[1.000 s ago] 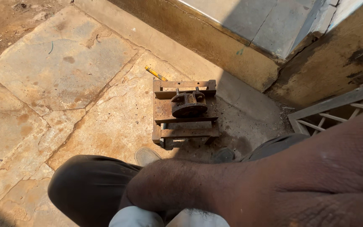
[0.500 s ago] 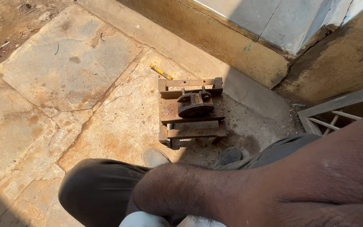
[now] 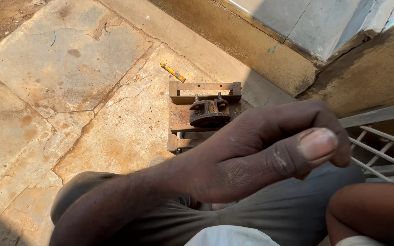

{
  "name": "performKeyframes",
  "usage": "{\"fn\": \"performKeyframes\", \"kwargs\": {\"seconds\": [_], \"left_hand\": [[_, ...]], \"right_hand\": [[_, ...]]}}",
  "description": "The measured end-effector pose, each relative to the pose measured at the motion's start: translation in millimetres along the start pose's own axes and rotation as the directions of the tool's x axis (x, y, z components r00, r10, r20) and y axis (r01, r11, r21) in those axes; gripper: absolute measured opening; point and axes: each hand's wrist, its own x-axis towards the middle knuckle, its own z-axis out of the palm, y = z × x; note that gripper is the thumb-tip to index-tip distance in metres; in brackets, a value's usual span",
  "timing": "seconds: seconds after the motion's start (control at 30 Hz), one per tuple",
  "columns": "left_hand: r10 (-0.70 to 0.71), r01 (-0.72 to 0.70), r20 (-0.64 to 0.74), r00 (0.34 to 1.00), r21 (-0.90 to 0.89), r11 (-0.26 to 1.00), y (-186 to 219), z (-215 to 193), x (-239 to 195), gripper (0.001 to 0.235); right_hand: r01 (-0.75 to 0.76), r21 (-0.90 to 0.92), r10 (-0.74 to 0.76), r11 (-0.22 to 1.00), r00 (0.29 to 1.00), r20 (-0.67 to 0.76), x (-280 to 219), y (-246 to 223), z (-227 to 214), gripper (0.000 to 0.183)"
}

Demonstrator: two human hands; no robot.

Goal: The person uses a chisel and hammer to chip away rust and debris from a metal part clamped in a wooden vise. They repeatedly strike the chisel to clean the surface of the part.

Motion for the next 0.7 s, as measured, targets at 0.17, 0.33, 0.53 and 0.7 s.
{"fn": "performKeyframes", "kwargs": {"seconds": [0.17,0.33,0.53,0.7], "left_hand": [[-0.372,0.166,-0.066,0.926,0.955,0.245,-31.8,-48.5,-33.6,0.057],[-0.722,0.397,-0.285,0.630,0.918,-0.016,-72.4,-79.1,-63.5,0.078],[-0.466,0.318,-0.239,0.852,0.943,0.099,-105.3,-100.0,-90.8,0.069],[-0.098,0.341,-0.336,0.937,0.939,0.037,-146.9,-92.6,-110.4,0.044]], "right_hand": [[0.110,0.099,-0.133,0.989,0.956,0.262,19.1,20.8,108.1,0.011],[-0.068,0.054,0.010,0.996,0.711,0.703,-53.2,51.0,236.0,0.021],[-0.032,0.023,-0.014,0.999,0.263,0.965,-123.3,91.8,385.6,0.048],[0.172,0.048,-0.036,0.984,-0.067,0.997,-176.1,95.0,500.6,0.066]]}}
